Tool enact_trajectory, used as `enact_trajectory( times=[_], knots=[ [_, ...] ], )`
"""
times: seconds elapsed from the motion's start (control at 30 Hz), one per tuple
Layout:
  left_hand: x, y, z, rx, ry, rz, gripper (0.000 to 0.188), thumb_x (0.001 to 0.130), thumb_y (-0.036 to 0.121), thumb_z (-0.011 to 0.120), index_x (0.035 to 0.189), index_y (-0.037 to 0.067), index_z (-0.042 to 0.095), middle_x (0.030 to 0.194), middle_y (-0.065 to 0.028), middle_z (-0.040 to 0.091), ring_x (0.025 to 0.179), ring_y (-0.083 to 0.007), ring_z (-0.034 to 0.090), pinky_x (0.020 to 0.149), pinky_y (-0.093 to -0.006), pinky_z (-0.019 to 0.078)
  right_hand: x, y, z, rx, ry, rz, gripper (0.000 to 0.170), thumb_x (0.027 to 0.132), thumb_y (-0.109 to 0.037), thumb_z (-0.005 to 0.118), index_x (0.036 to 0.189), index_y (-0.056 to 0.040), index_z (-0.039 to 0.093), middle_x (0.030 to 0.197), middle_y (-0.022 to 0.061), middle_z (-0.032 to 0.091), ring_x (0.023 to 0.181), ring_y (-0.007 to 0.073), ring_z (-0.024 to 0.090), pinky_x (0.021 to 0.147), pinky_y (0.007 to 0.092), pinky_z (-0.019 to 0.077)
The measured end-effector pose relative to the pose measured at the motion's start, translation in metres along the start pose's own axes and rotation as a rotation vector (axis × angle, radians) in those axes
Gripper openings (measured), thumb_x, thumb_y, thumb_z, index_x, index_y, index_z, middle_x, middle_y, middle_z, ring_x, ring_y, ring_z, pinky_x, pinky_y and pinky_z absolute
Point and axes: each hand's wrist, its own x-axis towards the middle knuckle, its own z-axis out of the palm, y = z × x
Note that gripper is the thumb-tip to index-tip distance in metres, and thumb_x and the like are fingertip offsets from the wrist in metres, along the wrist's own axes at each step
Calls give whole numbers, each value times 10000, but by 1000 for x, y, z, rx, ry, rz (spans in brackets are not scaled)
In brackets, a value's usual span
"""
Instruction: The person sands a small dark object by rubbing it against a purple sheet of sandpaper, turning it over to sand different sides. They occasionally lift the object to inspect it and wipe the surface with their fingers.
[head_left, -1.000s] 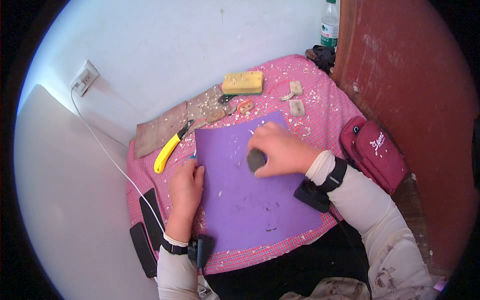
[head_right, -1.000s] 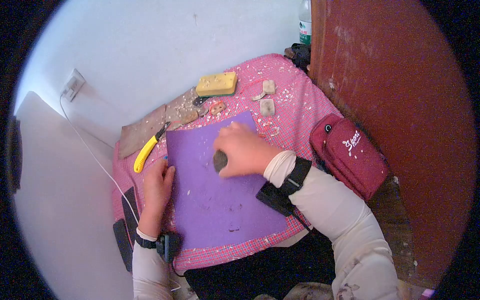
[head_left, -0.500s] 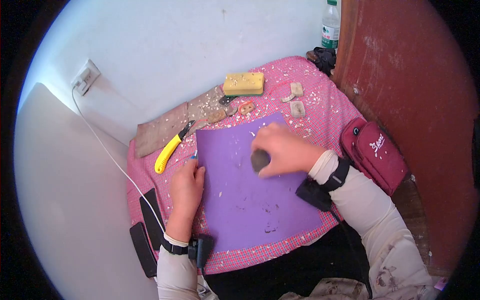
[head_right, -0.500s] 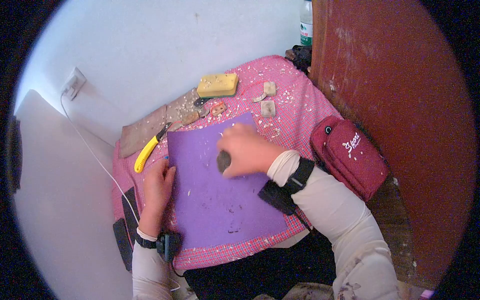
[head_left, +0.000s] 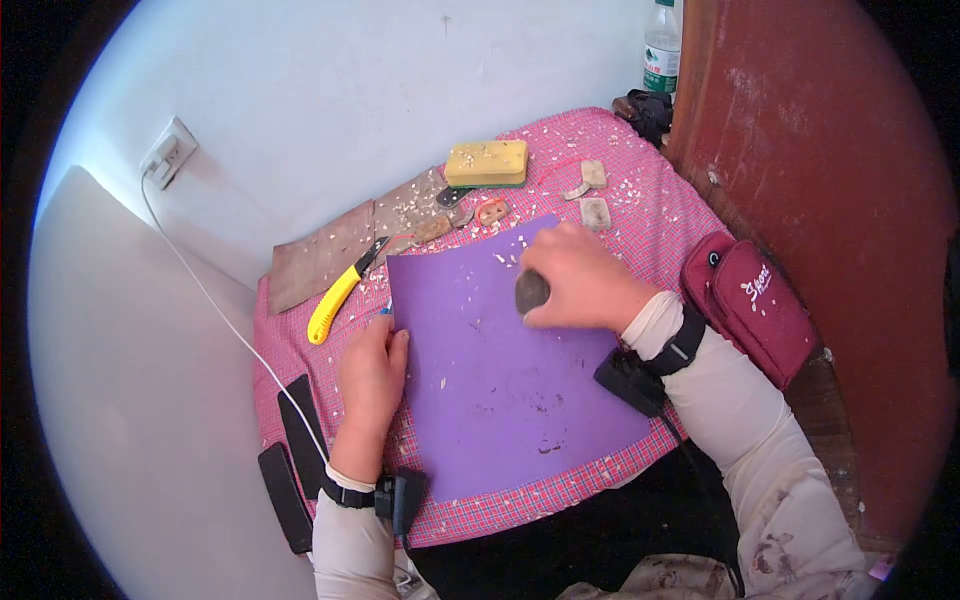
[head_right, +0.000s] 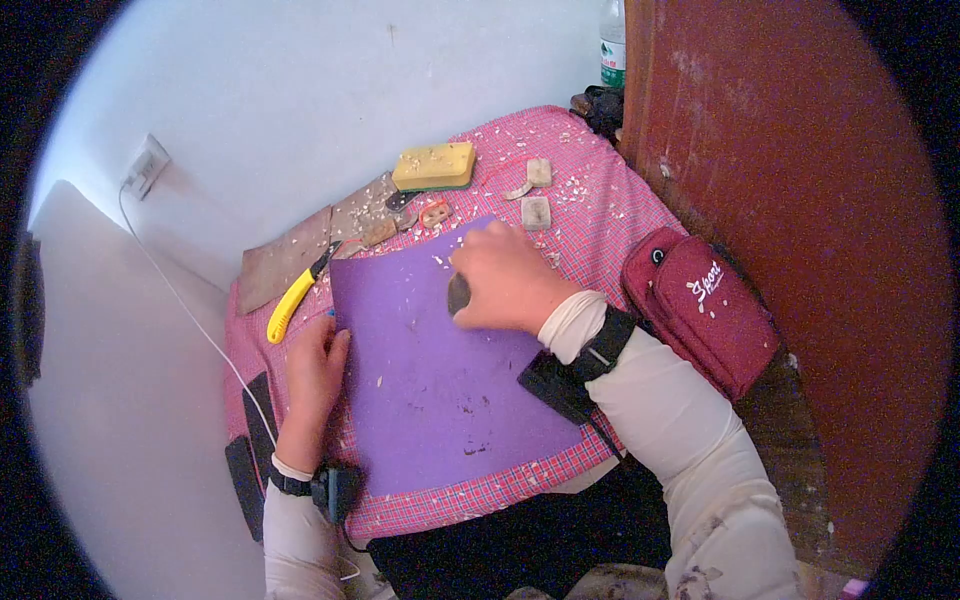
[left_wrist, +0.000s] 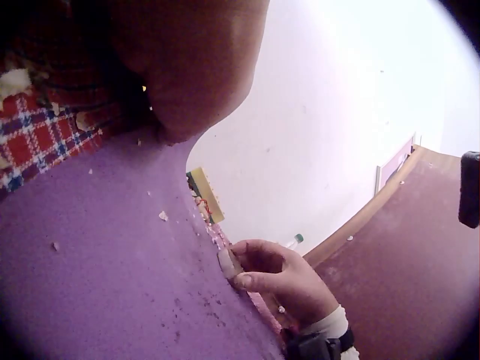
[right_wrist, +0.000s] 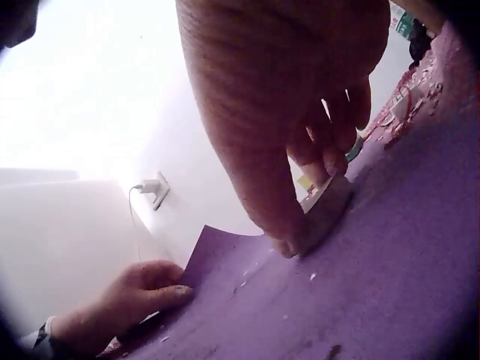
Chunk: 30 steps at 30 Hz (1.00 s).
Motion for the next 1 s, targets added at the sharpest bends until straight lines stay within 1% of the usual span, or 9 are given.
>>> enact_trajectory(
  times=[0.1, 0.17, 0.23, 0.3, 0.43, 0.5, 0.67, 0.87, 1.0],
  knots=[
    [2, 3, -2, 30, -6, -9, 137, 834, 162, 646, 887, 48, 588, 758, -167, 602, 738, -364, 595, 639, -478, 454, 0, 0, -2, -99, 74, 58, 417, 612, -297, 766, 926, -52, 642, 931, 128, 573, 964, 331, 521, 875, 415, 432],
    [3, 1, -2, 51, -17, -14, 137, 835, 163, 645, 891, 51, 589, 758, -166, 602, 737, -363, 595, 640, -479, 454, -1, -10, 13, 116, 19, -166, 388, 607, -278, 756, 905, -53, 650, 920, 131, 579, 956, 333, 522, 864, 418, 431],
    [1, -4, 2, 12, 5, 9, 142, 834, 167, 647, 892, 52, 588, 758, -165, 603, 736, -363, 595, 637, -479, 454, -1, -10, 11, 104, 26, -166, 388, 603, -274, 756, 903, -53, 650, 916, 130, 580, 958, 334, 521, 861, 418, 433],
    [0, -2, 1, 0, 2, -6, 144, 833, 167, 648, 891, 51, 587, 758, -165, 602, 734, -362, 595, 637, -478, 454, 0, -3, 0, -39, 34, 22, 416, 608, -283, 759, 934, -52, 641, 953, 138, 567, 966, 332, 515, 878, 416, 430],
    [2, 1, -1, 26, -17, -28, 142, 834, 166, 650, 884, 50, 587, 756, -164, 603, 733, -359, 598, 635, -475, 455, 1, -1, 1, -102, 29, 39, 410, 614, -287, 755, 935, -57, 643, 955, 135, 568, 964, 331, 518, 879, 418, 428],
    [2, 2, -1, 19, -3, -20, 138, 832, 162, 649, 881, 49, 587, 753, -165, 602, 732, -358, 598, 634, -475, 454, -1, -12, 14, 89, 35, -190, 385, 611, -278, 747, 916, -61, 656, 921, 130, 582, 948, 332, 526, 868, 423, 431],
    [1, -1, 1, -4, 21, 19, 133, 827, 154, 651, 871, 45, 588, 746, -166, 600, 731, -359, 598, 629, -477, 452, 0, -2, -2, -49, 13, 25, 426, 612, -288, 754, 953, -57, 643, 946, 124, 573, 961, 330, 527, 884, 417, 433],
    [1, -1, 0, 40, -24, 17, 135, 829, 156, 651, 871, 44, 588, 751, -165, 603, 738, -358, 599, 639, -471, 456, -2, -9, 14, 126, 9, -194, 408, 614, -291, 751, 930, -59, 639, 941, 129, 582, 951, 338, 528, 864, 421, 435],
    [1, -2, 2, -14, 17, 19, 129, 832, 156, 648, 883, 50, 594, 749, -160, 602, 739, -354, 599, 642, -472, 456, -1, 6, 4, -17, 138, -3, 392, 613, -298, 758, 911, -72, 641, 926, 120, 587, 934, 336, 528, 850, 420, 436]
  ],
)
